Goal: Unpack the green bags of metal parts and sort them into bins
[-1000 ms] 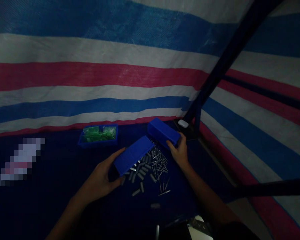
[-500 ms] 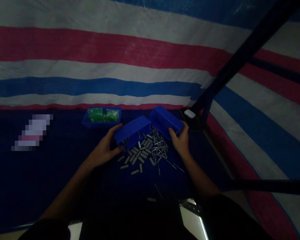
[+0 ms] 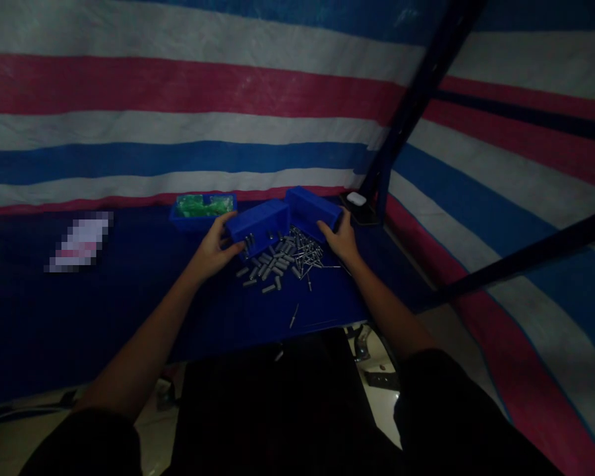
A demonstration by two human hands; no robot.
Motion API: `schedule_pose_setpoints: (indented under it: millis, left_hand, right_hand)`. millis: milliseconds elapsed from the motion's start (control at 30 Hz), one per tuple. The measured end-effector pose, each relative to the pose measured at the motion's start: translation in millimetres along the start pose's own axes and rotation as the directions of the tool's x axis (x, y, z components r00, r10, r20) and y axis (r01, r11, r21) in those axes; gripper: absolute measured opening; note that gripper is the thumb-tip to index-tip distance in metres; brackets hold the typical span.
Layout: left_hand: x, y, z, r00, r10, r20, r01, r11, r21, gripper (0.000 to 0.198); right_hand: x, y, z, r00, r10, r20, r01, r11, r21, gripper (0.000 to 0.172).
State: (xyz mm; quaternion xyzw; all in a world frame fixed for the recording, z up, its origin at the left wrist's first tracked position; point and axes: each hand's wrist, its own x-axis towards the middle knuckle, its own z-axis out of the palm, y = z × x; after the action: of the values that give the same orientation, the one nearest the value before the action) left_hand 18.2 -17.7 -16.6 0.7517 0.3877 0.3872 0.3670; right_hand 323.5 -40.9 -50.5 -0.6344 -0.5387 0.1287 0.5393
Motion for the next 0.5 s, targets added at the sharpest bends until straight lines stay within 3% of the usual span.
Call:
schedule_pose_setpoints:
  millis: [100, 267, 500]
  left_hand:
    - [-0.9, -1.4, 0.2, 1.0, -0.011, -0.013, 0.011, 1.0, -0.023, 0.078]
    - [-0.3, -2.3, -0.7, 0.999, -0.016, -0.052, 0.012, 0.998, -0.065, 0.075]
    - [-5.3, 2.2, -6.5, 0.993, 0.099, -0.057, -0.098, 0.995, 0.023, 0.067]
  right_hand:
    - [-0.3, 3.0, -0.7, 0.999, -0.042, -0.015, 0.042, 0.999, 0.014, 0.072]
    - [-0.9, 5.9, -2.1, 0.99, -0.139, -0.016, 0.138, 0.99, -0.032, 0.076]
    - [0.4, 8.2, -4.3, 0.974, -0.223, -0.036, 0.22, 0.973, -0.069, 0.078]
